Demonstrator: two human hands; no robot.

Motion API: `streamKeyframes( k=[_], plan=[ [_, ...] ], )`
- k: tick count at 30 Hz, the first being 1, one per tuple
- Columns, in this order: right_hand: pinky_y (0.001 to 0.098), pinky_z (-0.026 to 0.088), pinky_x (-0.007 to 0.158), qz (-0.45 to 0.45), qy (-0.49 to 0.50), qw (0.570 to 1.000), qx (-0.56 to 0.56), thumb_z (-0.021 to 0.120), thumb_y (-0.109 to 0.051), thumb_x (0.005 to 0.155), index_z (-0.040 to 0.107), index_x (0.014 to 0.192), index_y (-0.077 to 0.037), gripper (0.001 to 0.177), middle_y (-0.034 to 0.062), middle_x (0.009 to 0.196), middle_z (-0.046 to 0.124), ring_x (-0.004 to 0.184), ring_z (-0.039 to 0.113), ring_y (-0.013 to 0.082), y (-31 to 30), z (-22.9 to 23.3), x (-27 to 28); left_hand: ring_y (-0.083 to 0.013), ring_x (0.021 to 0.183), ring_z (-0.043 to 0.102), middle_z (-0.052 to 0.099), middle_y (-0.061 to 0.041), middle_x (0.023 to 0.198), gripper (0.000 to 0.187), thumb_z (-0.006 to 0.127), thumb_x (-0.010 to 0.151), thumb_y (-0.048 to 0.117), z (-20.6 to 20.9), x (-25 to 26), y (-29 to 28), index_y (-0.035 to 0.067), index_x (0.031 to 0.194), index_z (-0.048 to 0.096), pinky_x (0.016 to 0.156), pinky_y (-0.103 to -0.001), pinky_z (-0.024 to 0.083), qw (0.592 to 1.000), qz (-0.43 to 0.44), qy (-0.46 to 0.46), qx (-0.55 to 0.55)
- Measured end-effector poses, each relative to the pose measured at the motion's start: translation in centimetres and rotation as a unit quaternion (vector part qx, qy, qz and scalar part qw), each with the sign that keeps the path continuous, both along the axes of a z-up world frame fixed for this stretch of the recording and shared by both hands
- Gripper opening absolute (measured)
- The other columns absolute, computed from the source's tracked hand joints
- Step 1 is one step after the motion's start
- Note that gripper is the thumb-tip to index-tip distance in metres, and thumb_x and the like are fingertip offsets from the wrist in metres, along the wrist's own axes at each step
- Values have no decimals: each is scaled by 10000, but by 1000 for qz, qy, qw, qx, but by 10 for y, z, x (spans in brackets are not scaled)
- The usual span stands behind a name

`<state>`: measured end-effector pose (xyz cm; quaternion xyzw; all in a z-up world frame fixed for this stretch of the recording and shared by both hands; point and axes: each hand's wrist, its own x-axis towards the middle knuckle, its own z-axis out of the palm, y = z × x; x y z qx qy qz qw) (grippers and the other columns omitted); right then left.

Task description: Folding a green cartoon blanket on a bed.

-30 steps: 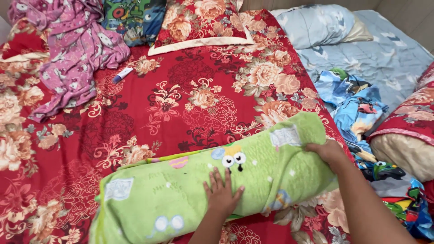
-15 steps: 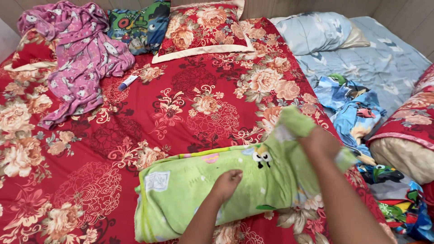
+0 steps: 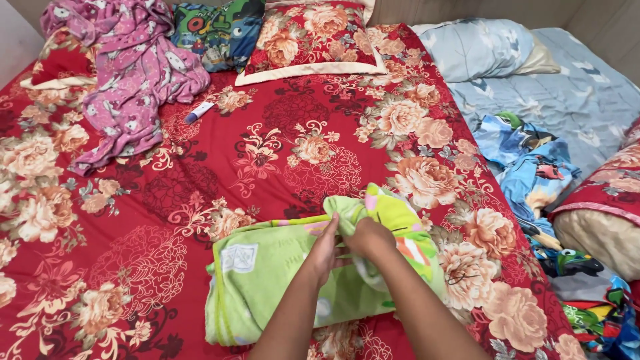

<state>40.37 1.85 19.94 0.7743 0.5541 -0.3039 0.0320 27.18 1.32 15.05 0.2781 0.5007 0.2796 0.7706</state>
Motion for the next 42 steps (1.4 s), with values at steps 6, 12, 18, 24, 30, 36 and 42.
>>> streamKeyframes(
  k=[6,12,18,24,30,36,42],
  plan=[
    [416,565,838,-17,303,952,-33,606,-220,789,744,1092,36,420,149,1013,782,902,722,249,0,-38,23,-313,1179,656,659,-146,1368,790,584,842,662,44,-9,-8,197,1473,491,979,-485,512,996,43,74,-4],
    [317,491,946,-63,335,939,-44,547,-227,910,783,1176,-38,403,57,1091,775,963,675,152,-10,-1,22,-199,1098,703,721,-78,1251,561,777,821,316,6,-7,8,93,1313,625,940,-367,556,984,143,-13,106],
    [293,498,972,-14,377,926,-16,543,-183,950,779,1181,-40,360,78,1130,794,1011,706,157,11,-7,23,-227,963,741,750,-130,1135,478,790,799,94,6,-18,17,17,1250,653,826,-359,605,982,135,-11,129],
    [477,357,691,-63,398,915,-8,461,-59,980,786,1147,-21,368,133,1057,780,722,464,327,9,-1,28,-240,976,744,736,-143,1161,554,696,778,-21,-8,-23,23,15,1319,585,837,-372,612,984,120,33,128],
    [430,469,1028,62,126,935,324,637,-216,931,769,1102,-234,217,65,1207,661,1186,583,214,-12,-28,14,-261,1017,724,711,-132,1169,607,700,781,7,-21,-35,40,13,1356,506,868,-391,603,976,138,40,165],
    [721,149,1109,117,-16,947,299,465,-541,1000,312,1561,-423,594,128,1659,159,1532,179,364,-15,-31,1,-317,911,705,720,-182,1040,543,693,680,61,12,-99,35,-29,1209,606,796,-430,607,976,129,102,140],
    [710,192,1146,70,15,977,200,281,-634,999,172,1593,-486,622,102,1712,68,1558,118,362,-18,-17,-7,-220,905,667,713,-94,999,439,683,676,110,12,-184,21,38,1110,683,815,-348,549,956,120,173,206]
  ],
)
